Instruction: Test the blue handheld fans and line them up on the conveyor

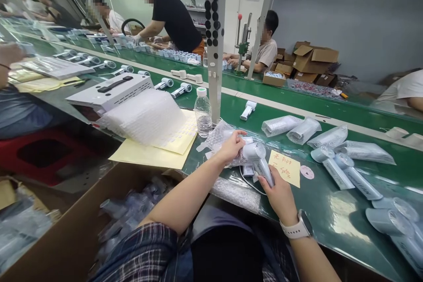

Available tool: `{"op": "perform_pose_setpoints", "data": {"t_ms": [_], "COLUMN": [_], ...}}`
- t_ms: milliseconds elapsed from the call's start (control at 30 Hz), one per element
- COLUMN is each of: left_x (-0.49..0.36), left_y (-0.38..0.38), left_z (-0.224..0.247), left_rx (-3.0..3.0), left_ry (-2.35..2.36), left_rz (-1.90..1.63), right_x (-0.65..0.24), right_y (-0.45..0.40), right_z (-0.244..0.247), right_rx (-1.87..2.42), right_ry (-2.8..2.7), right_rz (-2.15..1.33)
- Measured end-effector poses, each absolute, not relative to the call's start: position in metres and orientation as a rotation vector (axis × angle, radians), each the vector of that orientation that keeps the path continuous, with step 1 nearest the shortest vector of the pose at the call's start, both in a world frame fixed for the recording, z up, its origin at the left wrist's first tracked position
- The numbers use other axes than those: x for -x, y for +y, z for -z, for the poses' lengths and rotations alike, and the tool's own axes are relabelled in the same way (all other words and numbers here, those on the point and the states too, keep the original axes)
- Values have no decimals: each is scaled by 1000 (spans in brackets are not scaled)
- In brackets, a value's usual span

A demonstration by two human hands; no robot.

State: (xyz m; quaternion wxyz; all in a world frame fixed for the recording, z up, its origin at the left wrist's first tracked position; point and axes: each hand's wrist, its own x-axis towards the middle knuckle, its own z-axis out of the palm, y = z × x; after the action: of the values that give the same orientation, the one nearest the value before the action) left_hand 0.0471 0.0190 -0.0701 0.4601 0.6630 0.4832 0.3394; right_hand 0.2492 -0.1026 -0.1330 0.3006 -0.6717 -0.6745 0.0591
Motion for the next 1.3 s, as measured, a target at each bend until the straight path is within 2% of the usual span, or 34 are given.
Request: {"op": "perform_pose_setpoints", "data": {"t_ms": [233,433,567,667,833,1133,1300], "left_x": [-46,-34,-32,-30,-15,-7,-30], "left_y": [2,-12,-12,-12,-3,-13,-22], "left_z": [51,23,12,5,12,42,34], "left_rx": [-1882,-2367,-2591,-2620,-2387,-2408,-2456], "left_ry": [1097,1019,1035,993,1184,1263,1380], "left_rz": [-936,-799,-711,-646,-642,-420,-402], "right_x": [-250,-250,-234,-229,-255,-293,-288], "right_y": [-115,-124,-126,-123,-114,-130,-134], "right_z": [114,69,58,61,71,86,90], "right_rx": [1801,1810,1703,1709,1872,2006,1947], "right_ry": [-1999,-2052,-2166,-2161,-1972,-1682,-1668], "right_rz": [148,422,607,568,509,8,13]}}
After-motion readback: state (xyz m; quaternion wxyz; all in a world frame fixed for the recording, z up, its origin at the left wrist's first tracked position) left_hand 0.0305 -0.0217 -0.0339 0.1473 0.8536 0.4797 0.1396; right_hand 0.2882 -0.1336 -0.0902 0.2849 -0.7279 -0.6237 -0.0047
